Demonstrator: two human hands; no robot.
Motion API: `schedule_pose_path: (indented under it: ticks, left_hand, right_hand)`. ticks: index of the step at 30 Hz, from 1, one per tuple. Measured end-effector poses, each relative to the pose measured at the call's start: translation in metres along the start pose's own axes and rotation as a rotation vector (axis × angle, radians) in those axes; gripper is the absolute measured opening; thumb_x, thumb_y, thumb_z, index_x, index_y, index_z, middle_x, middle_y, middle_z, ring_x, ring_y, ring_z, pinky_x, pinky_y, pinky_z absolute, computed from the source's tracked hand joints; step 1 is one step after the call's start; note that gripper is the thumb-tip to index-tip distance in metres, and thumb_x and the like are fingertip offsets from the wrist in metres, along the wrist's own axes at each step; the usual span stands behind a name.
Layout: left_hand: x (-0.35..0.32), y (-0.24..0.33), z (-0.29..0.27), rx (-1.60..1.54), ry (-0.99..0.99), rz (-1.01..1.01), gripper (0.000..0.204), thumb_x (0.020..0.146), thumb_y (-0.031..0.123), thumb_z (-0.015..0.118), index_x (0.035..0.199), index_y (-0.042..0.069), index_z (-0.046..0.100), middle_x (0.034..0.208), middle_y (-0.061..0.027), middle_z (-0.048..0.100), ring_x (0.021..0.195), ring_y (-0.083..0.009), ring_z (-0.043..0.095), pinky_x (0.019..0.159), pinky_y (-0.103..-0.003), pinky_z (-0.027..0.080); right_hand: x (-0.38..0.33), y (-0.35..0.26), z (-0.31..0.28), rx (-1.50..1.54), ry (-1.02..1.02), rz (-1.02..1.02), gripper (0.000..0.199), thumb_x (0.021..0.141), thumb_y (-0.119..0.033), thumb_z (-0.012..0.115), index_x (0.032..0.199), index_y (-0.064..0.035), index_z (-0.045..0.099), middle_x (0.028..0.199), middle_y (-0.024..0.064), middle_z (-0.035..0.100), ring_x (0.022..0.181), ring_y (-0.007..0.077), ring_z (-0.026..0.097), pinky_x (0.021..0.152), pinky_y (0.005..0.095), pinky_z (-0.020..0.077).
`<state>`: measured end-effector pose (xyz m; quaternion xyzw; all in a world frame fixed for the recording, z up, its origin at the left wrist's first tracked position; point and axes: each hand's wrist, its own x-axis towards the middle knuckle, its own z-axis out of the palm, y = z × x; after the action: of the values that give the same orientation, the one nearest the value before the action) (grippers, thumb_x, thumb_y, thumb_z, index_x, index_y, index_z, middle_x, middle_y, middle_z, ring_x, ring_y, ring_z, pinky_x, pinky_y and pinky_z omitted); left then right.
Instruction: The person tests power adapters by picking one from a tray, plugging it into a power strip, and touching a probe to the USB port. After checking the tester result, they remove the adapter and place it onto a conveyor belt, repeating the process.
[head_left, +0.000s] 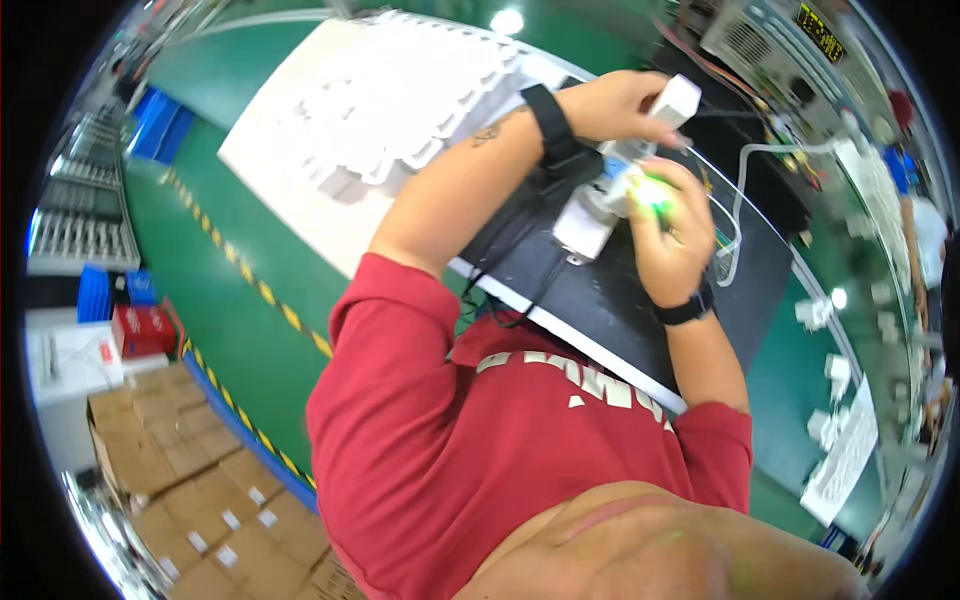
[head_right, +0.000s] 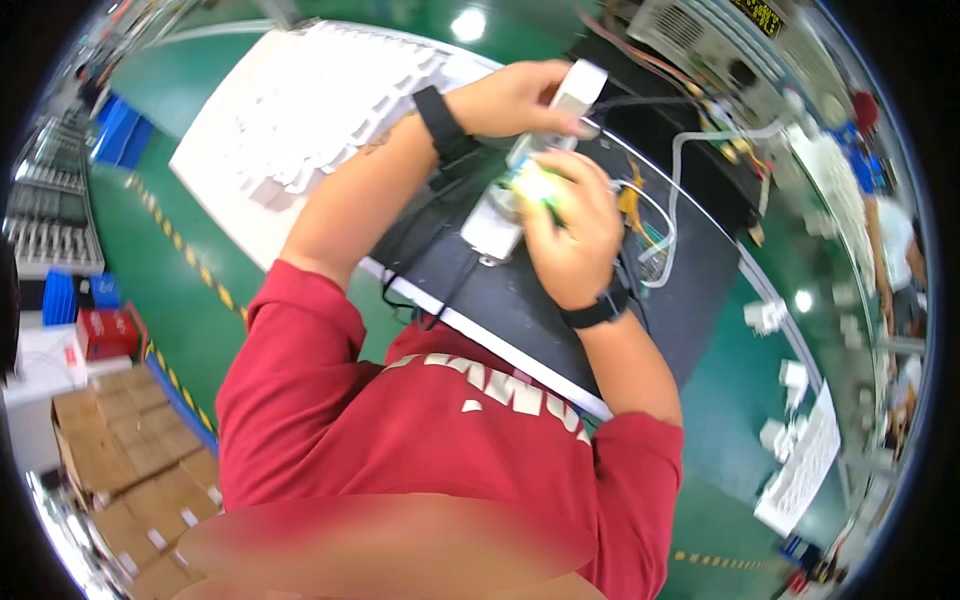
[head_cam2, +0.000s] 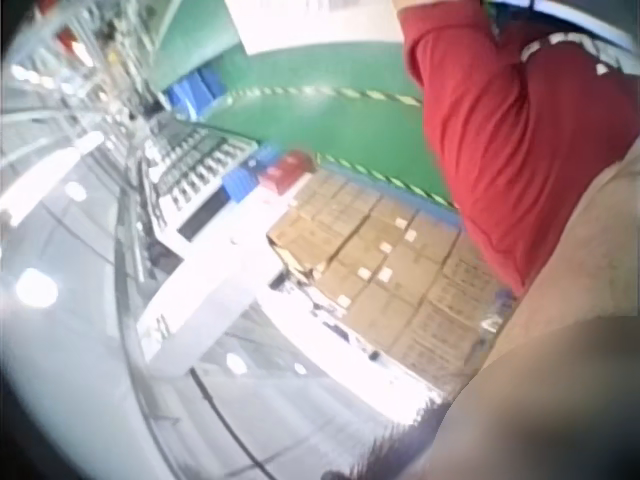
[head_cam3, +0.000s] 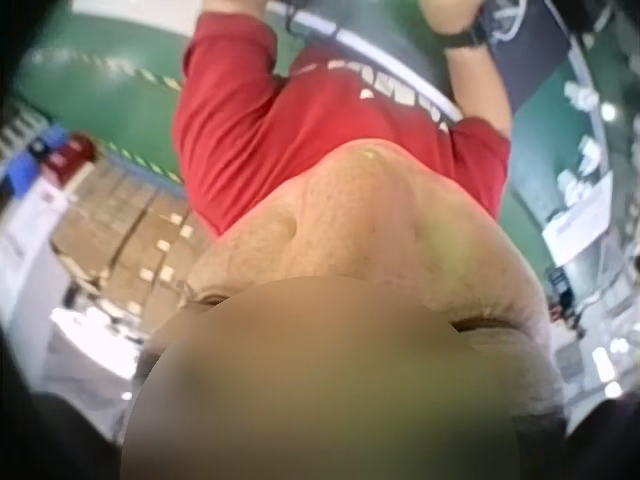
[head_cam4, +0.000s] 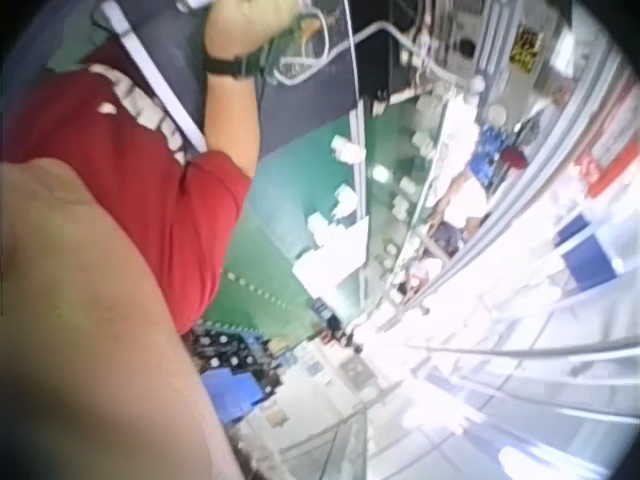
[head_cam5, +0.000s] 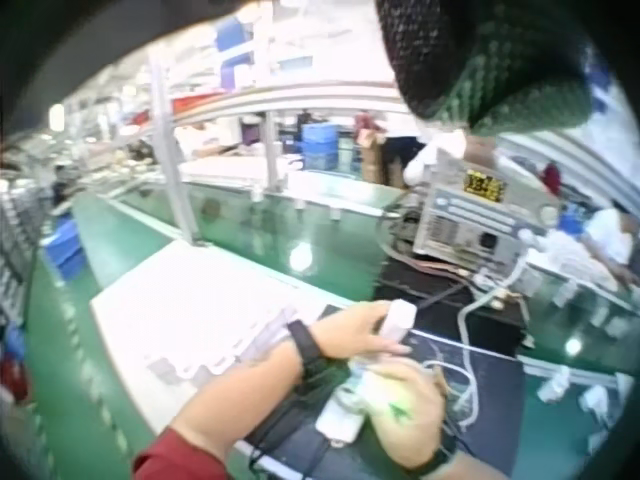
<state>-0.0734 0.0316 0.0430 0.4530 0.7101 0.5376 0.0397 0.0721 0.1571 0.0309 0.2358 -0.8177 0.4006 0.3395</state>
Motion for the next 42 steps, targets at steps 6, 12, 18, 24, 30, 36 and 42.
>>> schedule_pose_path:
  ticks: [6,12,18,24,30,36,42]
  left_hand:
    - [-0.093,0.082,-0.068,0.654,0.506,0.19,0.05,0.068,0.008,0.076,0.114,0.003,0.058,0.101,-0.0121,0.063,0.09,-0.0259,0.06,0.076,-0.032,0.047]
    - [-0.236,0.118,-0.141,1.885,0.375,-0.548,0.026,0.073,0.008,0.064,0.097,0.007,0.055,0.093,-0.0093,0.062,0.095,-0.0258,0.058,0.084,-0.039,0.045]
    - [-0.304,0.06,-0.169,2.008,-0.08,-0.82,0.016,0.077,0.009,0.057,0.093,0.012,0.057,0.113,-0.0062,0.056,0.106,-0.0193,0.053,0.087,-0.035,0.044]
    - [-0.329,0.032,-0.183,1.408,0.363,-0.645,0.033,0.088,0.012,0.054,0.118,-0.001,0.053,0.127,-0.021,0.05,0.116,-0.0369,0.048,0.095,-0.041,0.042]
    - [-0.329,0.034,-0.179,1.53,0.174,-0.775,0.035,0.08,-0.003,0.05,0.116,-0.002,0.051,0.135,-0.0241,0.042,0.124,-0.0402,0.042,0.1,-0.043,0.04]
    - [-0.348,0.028,-0.183,1.47,0.302,-0.508,0.037,0.08,-0.004,0.054,0.117,-0.001,0.051,0.136,-0.0254,0.039,0.124,-0.0423,0.042,0.096,-0.046,0.042]
    - [-0.36,-0.001,-0.22,0.661,1.016,-0.865,0.046,0.097,0.034,0.049,0.129,0.001,0.044,0.115,-0.0111,0.052,0.101,-0.0231,0.053,0.081,-0.035,0.047]
  right_hand:
    - [0.002,-0.008,-0.01,0.044,-0.155,0.12,0.019,0.079,-0.004,0.066,0.097,0.0025,0.063,0.111,0.0178,0.059,0.098,0.0319,0.059,0.086,0.0368,0.0459]
    - [0.029,0.002,-0.074,0.36,0.277,0.149,0.043,0.093,-0.019,0.048,0.124,0.0111,0.047,0.13,0.0221,0.049,0.123,0.0322,0.047,0.104,0.0435,0.0344]
    - [0.053,0.041,-0.118,0.31,0.568,0.288,0.029,0.097,-0.006,0.039,0.117,0.0122,0.049,0.127,0.0234,0.051,0.121,0.0285,0.048,0.103,0.0421,0.037]
    - [0.044,0.108,-0.159,0.092,0.619,0.276,0.028,0.096,-0.005,0.046,0.117,0.012,0.052,0.121,0.0205,0.055,0.115,0.0281,0.053,0.097,0.039,0.0437]
    - [0.029,0.215,-0.239,0.141,1.26,0.504,0.01,0.081,-0.011,0.054,0.074,-0.0051,0.058,0.072,0.0011,0.055,0.064,0.0141,0.049,0.057,0.0292,0.0413]
    - [0.005,0.308,-0.265,0.202,1.572,0.888,0.008,0.077,-0.009,0.062,0.082,-0.0034,0.063,0.076,0.0077,0.063,0.067,0.0199,0.06,0.06,0.0331,0.0488]
    - [0.015,0.39,-0.236,0.038,0.695,1.25,0.037,0.083,-0.018,0.064,0.115,-0.0016,0.059,0.095,0.0154,0.066,0.08,0.0217,0.066,0.068,0.0335,0.0535]
